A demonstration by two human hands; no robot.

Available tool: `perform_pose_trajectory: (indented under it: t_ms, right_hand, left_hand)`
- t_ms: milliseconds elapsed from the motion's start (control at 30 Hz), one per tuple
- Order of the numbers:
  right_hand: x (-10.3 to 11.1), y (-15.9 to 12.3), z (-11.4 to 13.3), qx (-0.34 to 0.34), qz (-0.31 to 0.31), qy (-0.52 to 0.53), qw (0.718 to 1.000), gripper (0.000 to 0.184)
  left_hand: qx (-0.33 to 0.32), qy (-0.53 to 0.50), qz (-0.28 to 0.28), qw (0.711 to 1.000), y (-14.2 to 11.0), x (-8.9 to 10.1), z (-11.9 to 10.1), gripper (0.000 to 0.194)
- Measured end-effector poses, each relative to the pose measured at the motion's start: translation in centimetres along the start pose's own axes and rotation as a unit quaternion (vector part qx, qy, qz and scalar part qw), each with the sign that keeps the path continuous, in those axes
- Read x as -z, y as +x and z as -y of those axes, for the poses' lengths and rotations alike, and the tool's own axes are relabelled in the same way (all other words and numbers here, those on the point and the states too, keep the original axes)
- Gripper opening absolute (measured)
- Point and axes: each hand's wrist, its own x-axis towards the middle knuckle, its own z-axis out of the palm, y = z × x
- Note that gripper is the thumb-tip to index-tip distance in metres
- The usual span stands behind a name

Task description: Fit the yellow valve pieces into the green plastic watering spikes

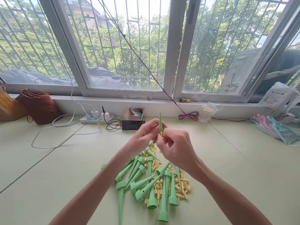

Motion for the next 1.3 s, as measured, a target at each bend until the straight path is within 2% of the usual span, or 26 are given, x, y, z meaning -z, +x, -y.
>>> perform_pose_trajectory:
  t_ms: [500,1300]
  right_hand:
    - [-0.24,-0.42,0.38,-0.003,-0.052,0.004,0.999,0.033]
    - [-0.15,-0.25,0.52,-0.013,-0.059,0.004,0.998,0.034]
  left_hand:
    - [-0.019,0.008,0.009,1.000,-0.10,-0.77,0.21,0.026]
    - [-0.024,0.020,-0.003,1.000,-0.22,-1.04,-0.02,0.025]
